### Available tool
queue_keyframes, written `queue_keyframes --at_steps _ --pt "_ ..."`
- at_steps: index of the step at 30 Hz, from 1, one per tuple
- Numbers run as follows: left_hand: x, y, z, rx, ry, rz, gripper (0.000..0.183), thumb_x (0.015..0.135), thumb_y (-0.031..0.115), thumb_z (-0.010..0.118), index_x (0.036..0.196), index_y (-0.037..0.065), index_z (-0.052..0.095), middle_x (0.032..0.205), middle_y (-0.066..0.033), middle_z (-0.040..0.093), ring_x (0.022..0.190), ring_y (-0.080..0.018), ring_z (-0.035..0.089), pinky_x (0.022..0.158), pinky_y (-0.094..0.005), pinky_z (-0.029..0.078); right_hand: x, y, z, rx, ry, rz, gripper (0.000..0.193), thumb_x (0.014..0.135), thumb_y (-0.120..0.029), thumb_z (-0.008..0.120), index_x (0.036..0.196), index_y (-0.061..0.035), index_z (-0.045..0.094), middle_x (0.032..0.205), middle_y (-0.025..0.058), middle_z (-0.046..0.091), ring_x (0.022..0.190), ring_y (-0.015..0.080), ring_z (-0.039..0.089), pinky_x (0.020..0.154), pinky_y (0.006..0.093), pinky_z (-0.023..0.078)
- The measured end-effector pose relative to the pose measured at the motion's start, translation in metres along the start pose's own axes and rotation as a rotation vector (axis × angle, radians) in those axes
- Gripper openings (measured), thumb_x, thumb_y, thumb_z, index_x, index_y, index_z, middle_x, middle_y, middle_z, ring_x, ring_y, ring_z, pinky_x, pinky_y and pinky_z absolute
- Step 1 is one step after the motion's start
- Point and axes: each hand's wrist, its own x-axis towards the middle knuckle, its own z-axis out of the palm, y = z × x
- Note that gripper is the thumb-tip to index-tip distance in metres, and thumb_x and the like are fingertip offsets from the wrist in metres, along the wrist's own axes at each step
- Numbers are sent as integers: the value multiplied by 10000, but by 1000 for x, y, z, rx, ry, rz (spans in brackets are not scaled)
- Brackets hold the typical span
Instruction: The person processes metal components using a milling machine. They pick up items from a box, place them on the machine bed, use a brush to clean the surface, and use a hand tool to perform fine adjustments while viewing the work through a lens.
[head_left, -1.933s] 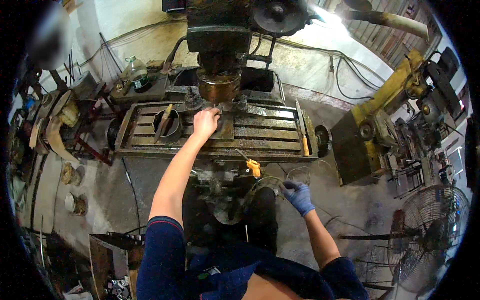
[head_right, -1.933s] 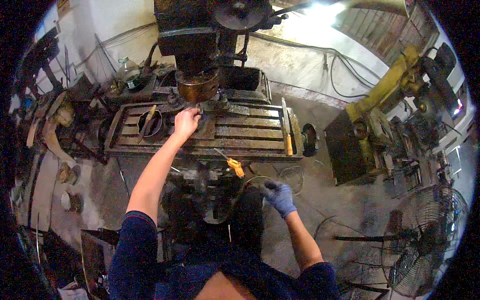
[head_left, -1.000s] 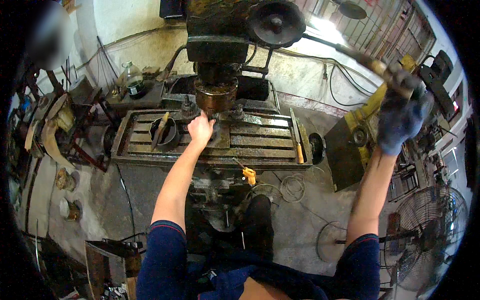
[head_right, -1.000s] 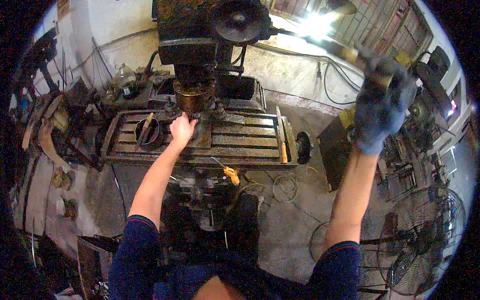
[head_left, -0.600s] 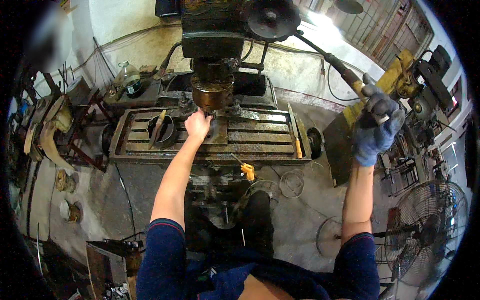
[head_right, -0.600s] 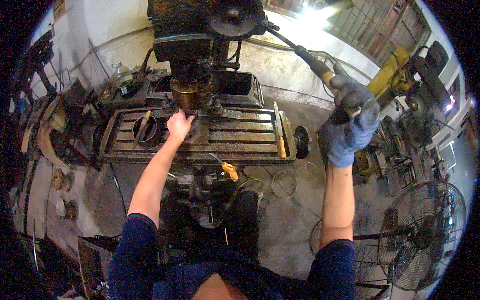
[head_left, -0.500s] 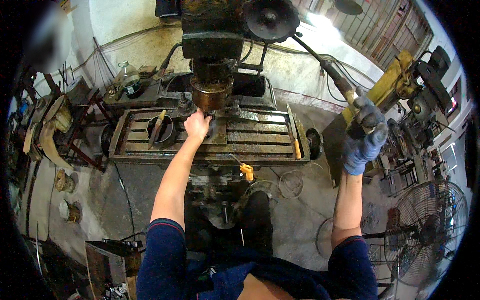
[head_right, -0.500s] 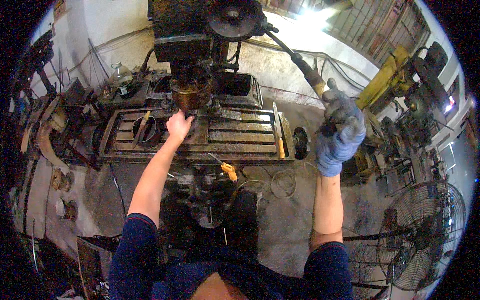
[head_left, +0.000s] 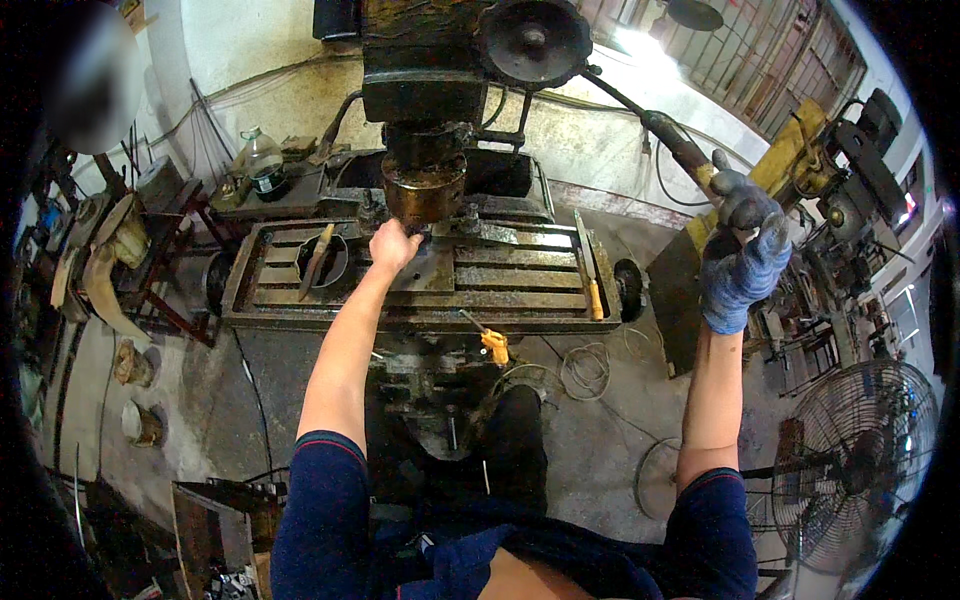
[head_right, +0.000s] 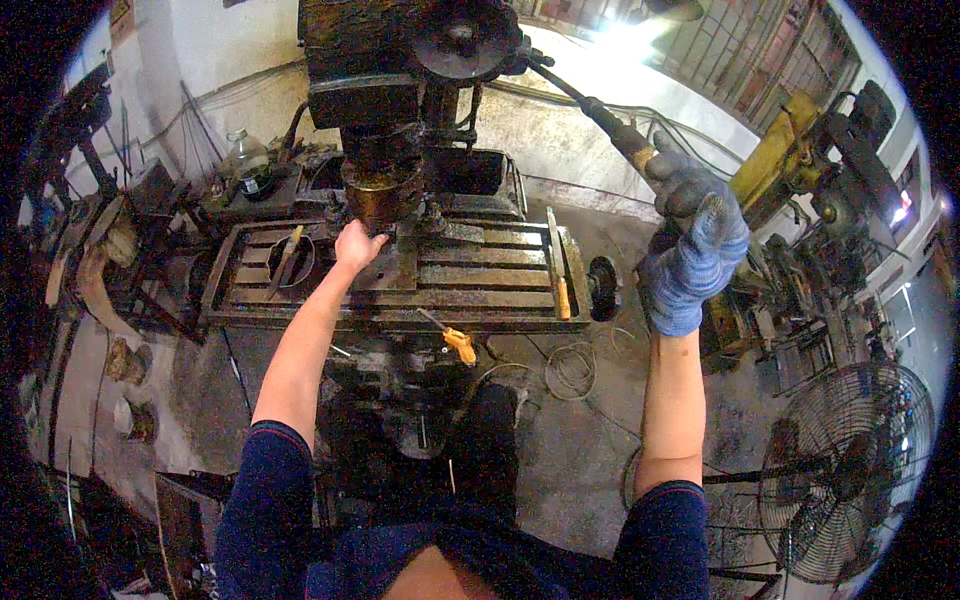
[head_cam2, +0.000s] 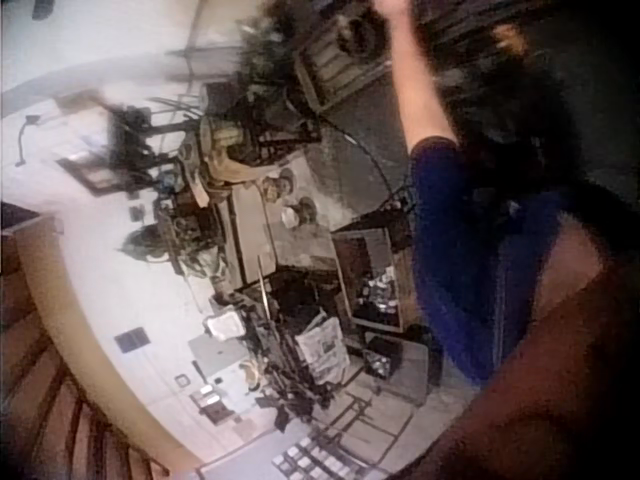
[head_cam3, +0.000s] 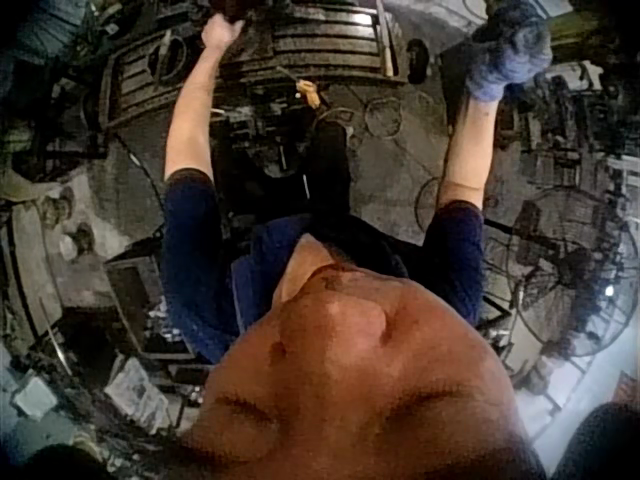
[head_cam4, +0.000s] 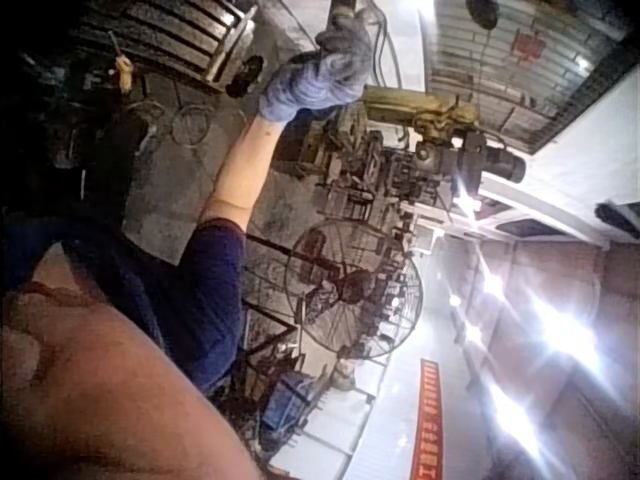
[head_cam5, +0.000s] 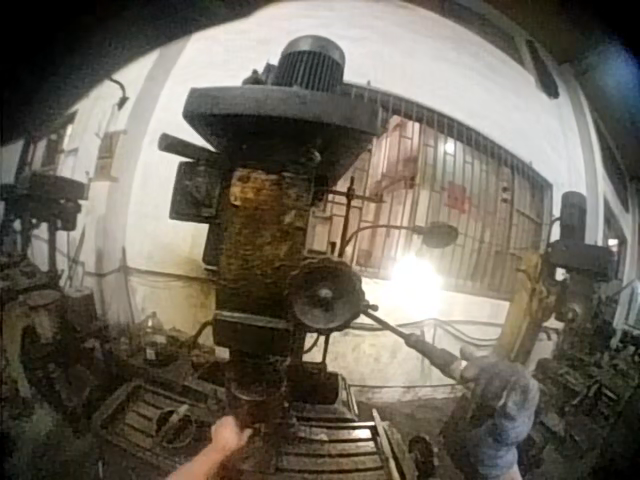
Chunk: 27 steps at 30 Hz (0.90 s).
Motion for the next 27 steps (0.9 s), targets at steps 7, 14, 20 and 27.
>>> queue_keyframes --at_steps 7,14,20,27 --pt "2 0 0 -39 -24 -45 419 645 359 733 784 -11 595 841 -178 617 835 -330 593 719 -416 472 -1 3 -2 5 -31 -37 415 826 -377 529 629 -17 470 681 116 534 742 264 539 718 364 410" --pt "2 -1 0 -74 -6 -35 416 624 357 755 704 -6 568 739 -171 610 731 -341 597 630 -426 467 -28 9 -7 -51 -38 -39 377 843 -346 499 649 -26 451 669 105 502 733 255 514 779 406 406" --pt "1 1 2 -77 11 -27 404 636 341 748 714 -16 576 743 -176 611 737 -343 598 640 -431 472 -15 8 -4 -18 -68 -103 420 845 -376 501 631 -17 455 642 100 483 709 241 513 901 497 365" --pt "-3 -1 -7 -84 -43 4 374 669 302 725 832 -11 603 800 -187 622 790 -340 602 684 -420 473 -33 3 -2 -23 -51 12 437 863 -417 455 614 -65 387 667 88 461 822 275 520 963 529 294"
